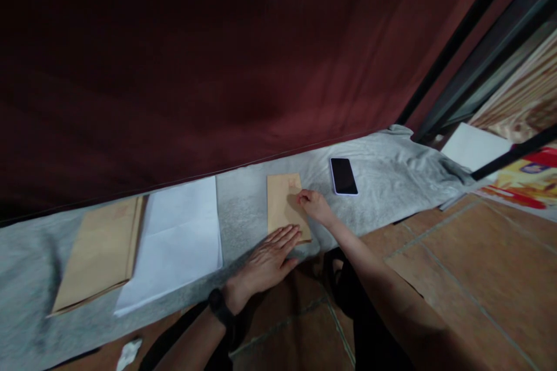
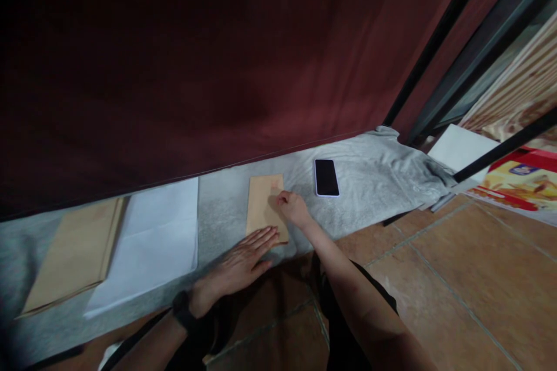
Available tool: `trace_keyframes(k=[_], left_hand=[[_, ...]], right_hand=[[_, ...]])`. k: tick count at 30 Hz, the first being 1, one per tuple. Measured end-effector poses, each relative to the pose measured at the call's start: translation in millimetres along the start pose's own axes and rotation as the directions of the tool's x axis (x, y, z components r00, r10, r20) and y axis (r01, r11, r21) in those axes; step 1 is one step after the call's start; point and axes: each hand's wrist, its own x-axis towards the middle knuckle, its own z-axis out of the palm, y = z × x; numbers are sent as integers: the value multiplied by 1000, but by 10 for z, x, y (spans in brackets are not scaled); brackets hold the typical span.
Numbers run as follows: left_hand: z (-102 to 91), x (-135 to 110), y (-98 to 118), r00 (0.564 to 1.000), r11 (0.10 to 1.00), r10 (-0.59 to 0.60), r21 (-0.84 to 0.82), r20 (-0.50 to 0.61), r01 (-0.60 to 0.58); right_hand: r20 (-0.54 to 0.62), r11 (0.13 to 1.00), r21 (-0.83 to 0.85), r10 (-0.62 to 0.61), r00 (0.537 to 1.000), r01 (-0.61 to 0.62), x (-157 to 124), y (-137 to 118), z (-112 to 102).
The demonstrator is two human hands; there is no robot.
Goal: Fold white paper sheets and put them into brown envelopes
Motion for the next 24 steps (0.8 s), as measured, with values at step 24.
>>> trace_keyframes(k=[24], left_hand=[[-20, -63, -244, 957, 976, -191, -146, -219, 162]], right_hand=[[461, 861, -265, -281, 841, 433, -421, -24, -129]])
